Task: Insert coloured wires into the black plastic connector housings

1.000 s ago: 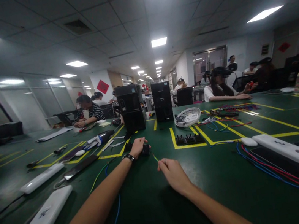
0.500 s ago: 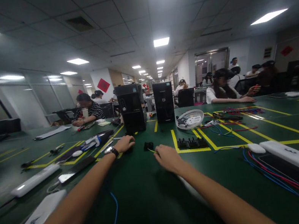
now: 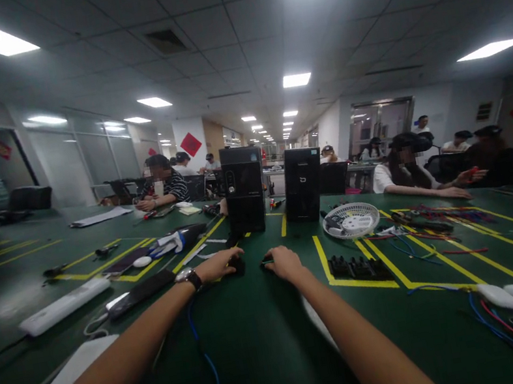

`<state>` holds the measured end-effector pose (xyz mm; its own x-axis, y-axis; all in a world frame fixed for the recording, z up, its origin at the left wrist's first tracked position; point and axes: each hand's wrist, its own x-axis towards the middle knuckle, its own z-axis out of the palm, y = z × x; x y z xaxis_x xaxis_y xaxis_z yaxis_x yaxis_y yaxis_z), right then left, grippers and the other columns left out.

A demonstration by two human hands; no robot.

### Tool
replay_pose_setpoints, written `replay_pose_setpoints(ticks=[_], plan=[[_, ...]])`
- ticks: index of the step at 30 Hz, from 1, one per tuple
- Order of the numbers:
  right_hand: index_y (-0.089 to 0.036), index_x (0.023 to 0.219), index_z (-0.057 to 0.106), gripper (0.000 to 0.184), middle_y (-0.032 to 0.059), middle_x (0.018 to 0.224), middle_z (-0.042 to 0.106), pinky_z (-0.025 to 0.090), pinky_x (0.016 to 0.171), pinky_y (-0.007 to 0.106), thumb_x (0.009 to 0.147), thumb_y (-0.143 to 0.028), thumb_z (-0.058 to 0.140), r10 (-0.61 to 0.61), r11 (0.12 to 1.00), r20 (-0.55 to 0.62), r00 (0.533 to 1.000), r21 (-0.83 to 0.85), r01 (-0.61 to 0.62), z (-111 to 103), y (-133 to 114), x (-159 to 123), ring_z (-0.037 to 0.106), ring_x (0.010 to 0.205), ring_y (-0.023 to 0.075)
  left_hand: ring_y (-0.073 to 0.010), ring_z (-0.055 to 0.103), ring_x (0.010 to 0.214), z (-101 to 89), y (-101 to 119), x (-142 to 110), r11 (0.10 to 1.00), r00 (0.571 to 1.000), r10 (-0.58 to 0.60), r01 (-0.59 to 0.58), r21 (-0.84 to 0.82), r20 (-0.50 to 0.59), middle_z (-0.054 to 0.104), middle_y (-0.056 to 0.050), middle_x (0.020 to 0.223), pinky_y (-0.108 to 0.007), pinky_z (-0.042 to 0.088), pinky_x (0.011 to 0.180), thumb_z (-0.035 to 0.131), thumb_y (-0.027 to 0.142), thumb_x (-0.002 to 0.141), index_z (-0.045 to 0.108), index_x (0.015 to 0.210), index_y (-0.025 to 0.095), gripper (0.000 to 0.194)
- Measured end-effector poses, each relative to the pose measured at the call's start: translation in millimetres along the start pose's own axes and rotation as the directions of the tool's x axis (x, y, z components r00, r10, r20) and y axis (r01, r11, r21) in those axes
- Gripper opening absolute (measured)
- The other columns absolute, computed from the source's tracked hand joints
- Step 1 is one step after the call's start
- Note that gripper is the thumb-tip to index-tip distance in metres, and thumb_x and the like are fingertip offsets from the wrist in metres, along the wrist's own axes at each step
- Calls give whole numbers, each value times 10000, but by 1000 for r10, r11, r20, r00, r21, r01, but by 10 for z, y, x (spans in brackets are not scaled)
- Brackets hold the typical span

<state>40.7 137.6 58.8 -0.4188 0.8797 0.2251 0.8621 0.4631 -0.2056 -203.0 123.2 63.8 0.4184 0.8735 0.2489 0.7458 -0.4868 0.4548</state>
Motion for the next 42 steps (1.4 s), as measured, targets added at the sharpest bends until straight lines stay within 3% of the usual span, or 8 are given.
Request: replay_pose_setpoints(ticks=[4, 9, 22, 25, 29, 32, 35, 42], plan=[[-226, 1050, 664, 427, 107, 994, 668, 432, 713, 291, 823, -549, 502, 73, 997, -39, 997, 4, -73, 146, -179, 140, 619, 898, 232, -235, 606, 914, 20, 64, 34, 1000, 999, 5, -6, 5, 41, 640, -76, 1008, -303, 434, 792, 662, 157, 668, 507, 1212, 214, 569], [-236, 1031, 674, 413, 85, 981, 685, 421, 708, 270, 899, -502, 387, 55, 998, -57, 997, 42, -52, 233, -321, 198, 624, 889, 219, -234, 571, 1002, -8, 55, 58, 998, 994, -19, 13, 61, 105, 603, -92, 1099, -321, 414, 863, 640, 149, 698, 446, 1258, 188, 594], [-226, 1252, 560, 401, 78, 1029, 660, 386, 843, 248, 931, -400, 393, -51, 991, -109, 993, 114, 63, 112, -238, 55, 595, 954, 183, -220, 547, 1061, -81, 63, 61, 992, 990, 18, -35, 123, 142, 576, -93, 1143, -310, 409, 898, 630, 190, 727, 388, 1285, 203, 609], [-189, 1209, 592, 370, 86, 1009, 660, 394, 847, 257, 922, -349, 422, -72, 981, -161, 984, 168, 99, 37, -188, -36, 595, 939, 184, -234, 546, 1064, -228, 82, -77, 968, 992, -101, 81, 237, 72, 568, -122, 1151, -328, 401, 902, 562, 273, 790, 401, 1269, 184, 514], [-179, 1097, 647, 317, 55, 905, 682, 429, 785, 257, 915, -275, 406, -139, 929, -156, 978, 323, 183, -26, -234, -272, 618, 848, 170, -283, 566, 1040, -479, 88, -445, 867, 940, -339, 300, 399, 31, 580, -160, 1156, -373, 420, 858, 501, 396, 823, 446, 1225, 173, 463], [-156, 1163, 602, 357, 58, 874, 681, 451, 725, 249, 900, -182, 363, -106, 904, -63, 992, 409, 122, 66, -478, -427, 632, 793, 158, -316, 585, 1018, -538, 108, -761, 839, 894, -431, 347, 420, 123, 594, -176, 1154, -387, 441, 817, 473, 585, 781, 416, 1276, 178, 644], [-120, 1201, 575, 392, 115, 1085, 649, 439, 834, 260, 847, -119, 408, -129, 899, 18, 991, 424, 110, 235, -888, -469, 608, 994, 186, -330, 579, 1052, -440, 150, -1004, 839, 868, -464, 365, 404, 179, 579, -205, 1186, -395, 435, 840, 411, 658, 768, 321, 1362, 154, 784], [-189, 1136, 627, 380, 87, 1132, 654, 437, 875, 269, 767, -158, 540, -156, 870, 70, 985, 483, 103, 355, -1721, -448, 602, 1049, 214, -274, 549, 1121, -229, 177, -1158, 890, 928, -341, 267, 370, 149, 557, -209, 1226, -345, 409, 897, 514, 294, 776, 236, 1371, 113, 681]])
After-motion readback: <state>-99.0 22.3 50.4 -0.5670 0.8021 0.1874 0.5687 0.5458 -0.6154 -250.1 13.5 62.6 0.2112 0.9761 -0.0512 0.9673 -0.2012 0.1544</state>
